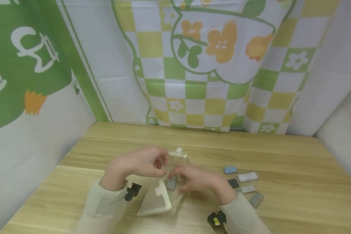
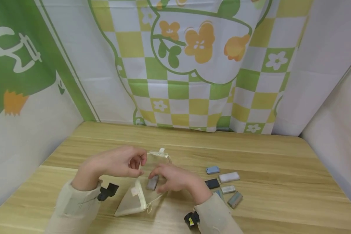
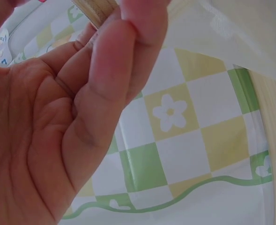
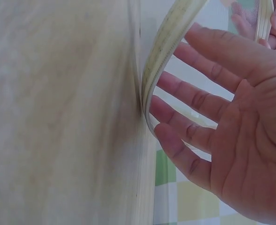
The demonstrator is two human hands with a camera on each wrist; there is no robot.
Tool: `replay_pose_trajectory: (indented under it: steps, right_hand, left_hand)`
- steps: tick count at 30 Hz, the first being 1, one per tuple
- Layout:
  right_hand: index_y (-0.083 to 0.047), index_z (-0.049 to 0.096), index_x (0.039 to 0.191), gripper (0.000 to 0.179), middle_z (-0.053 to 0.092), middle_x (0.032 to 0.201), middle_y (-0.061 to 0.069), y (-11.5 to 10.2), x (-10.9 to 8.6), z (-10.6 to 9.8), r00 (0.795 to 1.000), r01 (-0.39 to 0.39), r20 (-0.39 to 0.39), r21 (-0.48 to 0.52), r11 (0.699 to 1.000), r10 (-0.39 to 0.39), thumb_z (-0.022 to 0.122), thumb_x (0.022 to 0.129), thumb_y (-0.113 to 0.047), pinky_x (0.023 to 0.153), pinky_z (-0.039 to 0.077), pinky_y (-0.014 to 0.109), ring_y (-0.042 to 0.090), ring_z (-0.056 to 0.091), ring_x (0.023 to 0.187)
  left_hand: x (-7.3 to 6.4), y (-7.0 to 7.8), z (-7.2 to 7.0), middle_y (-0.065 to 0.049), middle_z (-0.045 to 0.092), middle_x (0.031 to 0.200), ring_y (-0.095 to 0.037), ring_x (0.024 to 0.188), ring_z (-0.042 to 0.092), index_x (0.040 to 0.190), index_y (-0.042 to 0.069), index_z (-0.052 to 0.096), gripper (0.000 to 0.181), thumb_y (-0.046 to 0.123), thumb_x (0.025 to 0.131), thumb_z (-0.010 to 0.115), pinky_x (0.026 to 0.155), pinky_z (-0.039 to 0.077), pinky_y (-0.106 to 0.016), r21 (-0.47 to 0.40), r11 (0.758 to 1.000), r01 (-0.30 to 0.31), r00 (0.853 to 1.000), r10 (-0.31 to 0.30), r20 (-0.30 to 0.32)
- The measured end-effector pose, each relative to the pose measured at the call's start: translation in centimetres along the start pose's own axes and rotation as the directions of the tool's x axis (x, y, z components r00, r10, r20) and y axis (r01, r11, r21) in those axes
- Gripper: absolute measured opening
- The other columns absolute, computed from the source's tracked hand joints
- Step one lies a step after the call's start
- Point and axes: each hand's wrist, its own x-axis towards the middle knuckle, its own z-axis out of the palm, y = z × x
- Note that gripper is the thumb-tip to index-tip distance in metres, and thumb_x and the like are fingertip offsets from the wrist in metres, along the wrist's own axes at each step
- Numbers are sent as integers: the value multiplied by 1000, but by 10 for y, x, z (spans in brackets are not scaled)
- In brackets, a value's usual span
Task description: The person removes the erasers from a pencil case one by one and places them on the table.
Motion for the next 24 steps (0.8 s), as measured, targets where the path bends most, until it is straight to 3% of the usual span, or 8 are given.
replay_pose_trajectory:
  steps: [5,14,24]
  right_hand:
    - [-8,63,127,44,60,129,5,0,0,-1,1000,1,3,-12,1000,-1,73,84,-11,103,46,33,19,55,117]
    - [-9,68,121,40,61,103,1,-4,1,1,999,-24,26,-69,997,25,74,81,-11,87,44,24,12,53,94]
    - [-15,70,106,30,60,101,-4,-9,1,4,995,-86,41,-114,990,91,78,78,-14,83,42,22,9,49,92]
  left_hand:
    - [1,0,0,5,60,71,-4,62,52,91,11,59,14,14,81,70,57,45,-21,-1,1000,-8,1000,8,0]
    - [-1,0,1,5,61,72,-6,65,54,91,11,59,14,13,82,69,60,47,-22,0,1000,7,1000,-7,10]
    - [-2,2,1,6,60,71,-6,63,53,91,12,59,13,13,83,69,59,46,-23,-11,1000,20,1000,-20,11]
